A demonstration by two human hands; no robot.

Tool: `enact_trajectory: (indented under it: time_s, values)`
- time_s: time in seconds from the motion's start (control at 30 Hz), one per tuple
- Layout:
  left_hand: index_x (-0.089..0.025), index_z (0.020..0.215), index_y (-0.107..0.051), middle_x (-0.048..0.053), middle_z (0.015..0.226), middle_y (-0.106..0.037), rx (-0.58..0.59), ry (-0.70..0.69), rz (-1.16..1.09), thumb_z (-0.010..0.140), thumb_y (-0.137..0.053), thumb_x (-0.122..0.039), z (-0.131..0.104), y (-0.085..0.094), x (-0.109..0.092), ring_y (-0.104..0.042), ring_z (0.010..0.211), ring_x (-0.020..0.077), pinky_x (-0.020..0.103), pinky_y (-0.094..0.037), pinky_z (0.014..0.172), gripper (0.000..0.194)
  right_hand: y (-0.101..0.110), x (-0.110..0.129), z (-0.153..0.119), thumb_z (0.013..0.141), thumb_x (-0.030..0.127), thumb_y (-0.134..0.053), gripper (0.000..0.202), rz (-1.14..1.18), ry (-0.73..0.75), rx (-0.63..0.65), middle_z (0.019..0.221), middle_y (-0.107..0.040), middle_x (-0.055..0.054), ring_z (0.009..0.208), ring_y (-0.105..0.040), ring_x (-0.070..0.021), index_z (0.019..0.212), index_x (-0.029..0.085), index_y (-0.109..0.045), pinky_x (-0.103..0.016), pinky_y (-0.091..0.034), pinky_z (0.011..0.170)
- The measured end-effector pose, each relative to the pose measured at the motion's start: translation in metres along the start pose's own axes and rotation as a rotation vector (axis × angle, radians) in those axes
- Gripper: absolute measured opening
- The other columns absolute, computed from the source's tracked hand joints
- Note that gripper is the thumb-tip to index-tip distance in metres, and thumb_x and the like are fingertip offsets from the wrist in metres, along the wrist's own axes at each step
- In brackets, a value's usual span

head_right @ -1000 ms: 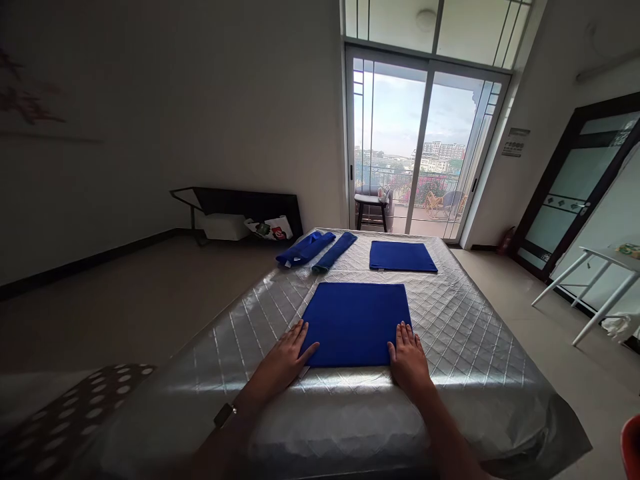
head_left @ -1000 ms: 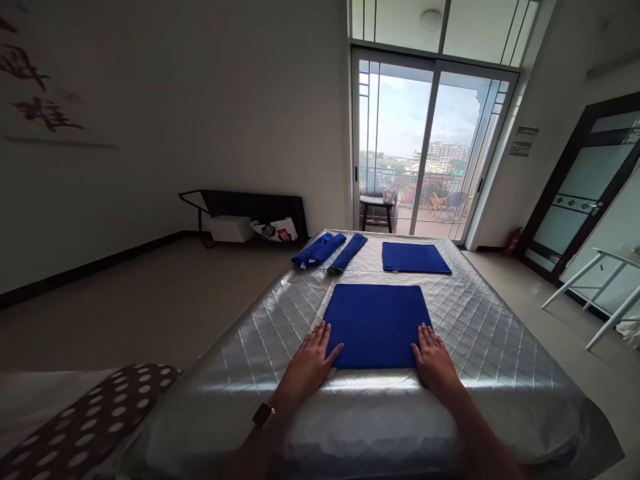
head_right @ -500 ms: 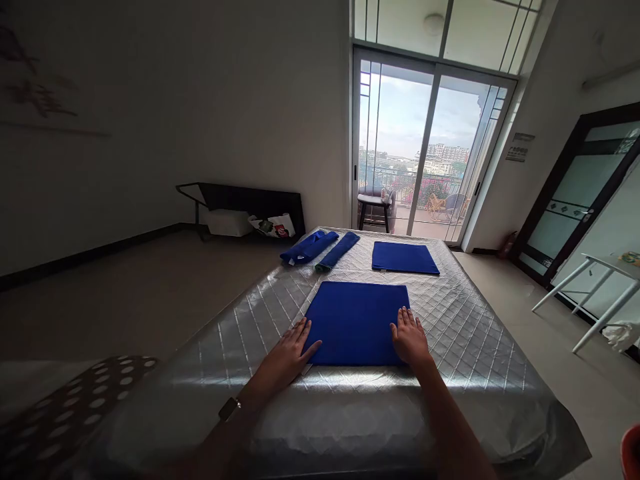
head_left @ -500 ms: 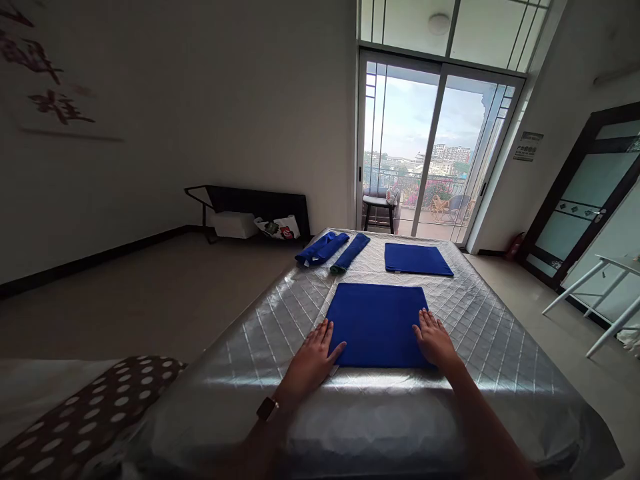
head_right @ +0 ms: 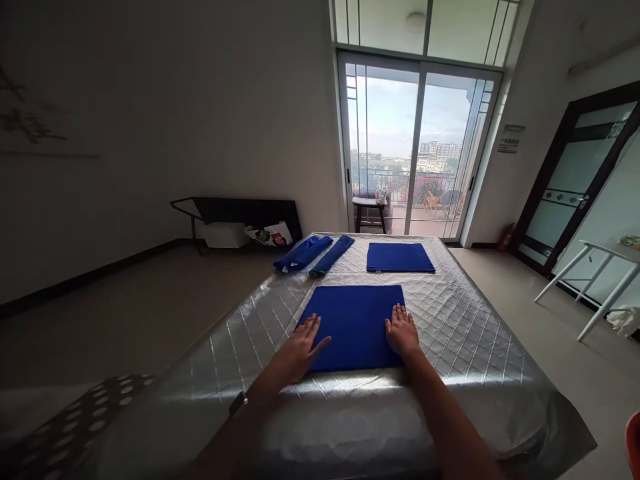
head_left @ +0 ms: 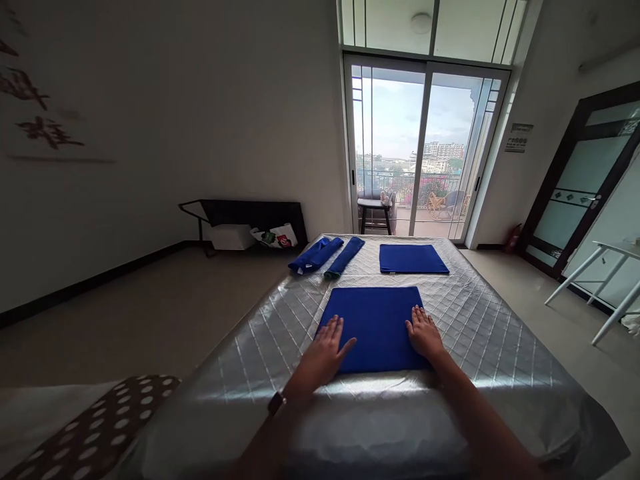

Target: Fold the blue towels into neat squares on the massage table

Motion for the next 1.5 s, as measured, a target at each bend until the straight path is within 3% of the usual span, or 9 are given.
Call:
enact_trajectory:
  time_s: [0.2,0.3,0.43,0.67,0.77,0.97,1.13,1.37,1.5]
  values:
    - [-0.012,0.153,-0.041,0.015,0.161,-0.035,0.047,-0.314,-0.024,0.104,-0.021,-0.054,0.069,-0.026,-0.124,-0.026,0.152,0.0248,0.043,-0.024,0.124,0.067,0.002,0.002,0.0,0.102,0.033,-0.022,0.063,-0.009,0.017,-0.019,0.164,-0.022,-0.015,0.154,-0.016,-0.0201,0.158,0.003,-0.024,-0.039,-0.015,0.124]
    - [-0.011,0.152,-0.042,0.016,0.16,-0.037,0.044,-0.32,-0.015,0.105,-0.018,-0.049,0.094,-0.039,-0.142,-0.028,0.151,0.0261,0.046,-0.024,0.124,0.065,0.001,0.001,0.0,0.102,0.032,-0.023,0.062,-0.027,0.014,-0.007,0.164,-0.025,-0.016,0.154,-0.016,-0.0193,0.157,0.003,-0.025,-0.038,-0.015,0.123]
    - [-0.006,0.152,-0.042,0.017,0.159,-0.037,0.047,-0.212,-0.001,0.104,-0.014,-0.05,0.101,-0.041,-0.106,-0.027,0.151,0.0272,0.041,-0.024,0.124,0.071,0.0,0.001,0.001,0.103,0.035,-0.021,0.063,-0.027,0.007,-0.006,0.164,-0.024,-0.014,0.154,-0.015,-0.0186,0.158,0.004,-0.025,-0.037,-0.013,0.124]
    - [0.001,0.153,-0.035,0.024,0.16,-0.031,0.034,0.048,0.035,0.102,-0.013,-0.056,0.084,-0.018,0.024,-0.029,0.15,0.0316,0.051,-0.023,0.122,0.079,-0.003,0.0,0.002,0.102,0.037,-0.019,0.065,-0.039,-0.032,0.042,0.166,-0.017,-0.013,0.155,-0.012,-0.0191,0.159,0.004,-0.019,-0.039,-0.011,0.124]
    - [0.0,0.152,-0.035,0.024,0.16,-0.031,0.009,0.092,0.034,0.101,-0.016,-0.059,0.081,-0.018,0.055,-0.029,0.15,0.0301,0.047,-0.024,0.122,0.08,0.001,0.0,0.009,0.102,0.037,-0.022,0.064,-0.07,-0.041,0.091,0.165,-0.022,-0.013,0.154,-0.017,-0.0204,0.158,0.006,-0.025,-0.04,-0.011,0.124]
    - [-0.004,0.151,-0.04,0.023,0.158,-0.036,-0.073,0.078,0.017,0.1,-0.02,-0.062,0.084,-0.027,0.063,-0.031,0.149,0.0309,0.049,-0.028,0.121,0.08,0.023,0.009,0.052,0.102,0.035,-0.019,0.063,-0.072,-0.022,0.045,0.165,-0.024,-0.013,0.154,-0.016,-0.0189,0.158,0.007,-0.025,-0.038,-0.011,0.124]
    - [-0.004,0.15,-0.042,0.023,0.157,-0.039,-0.1,0.054,0.049,0.101,-0.021,-0.061,0.082,-0.03,0.064,-0.035,0.148,0.0312,0.049,-0.03,0.12,0.078,0.017,0.011,0.085,0.103,0.037,-0.017,0.064,-0.028,-0.032,0.004,0.166,-0.02,-0.012,0.155,-0.013,-0.0182,0.159,0.007,-0.022,-0.037,-0.012,0.123]
    - [-0.004,0.151,-0.042,0.022,0.158,-0.039,-0.046,0.065,0.082,0.099,-0.02,-0.064,0.079,-0.029,0.068,-0.033,0.149,0.0308,0.049,-0.03,0.12,0.082,0.001,-0.001,0.097,0.103,0.039,-0.017,0.066,0.016,-0.061,0.009,0.167,-0.018,-0.011,0.155,-0.01,-0.0178,0.159,0.005,-0.019,-0.036,-0.01,0.124]
    - [0.002,0.149,-0.04,0.027,0.156,-0.039,-0.013,0.183,0.106,0.098,-0.016,-0.066,0.077,-0.015,0.074,-0.034,0.147,0.0366,0.055,-0.027,0.12,0.089,0.0,0.0,0.096,0.103,0.038,-0.019,0.066,0.03,-0.062,0.005,0.167,-0.017,-0.011,0.155,-0.011,-0.0181,0.159,0.005,-0.02,-0.036,-0.008,0.124]
Point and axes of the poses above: each hand's wrist, its own z-axis towards the middle knuckle, its own y-axis out of the back of the hand, x = y × z, the point moved 9 cm from there along z, towards the middle knuckle
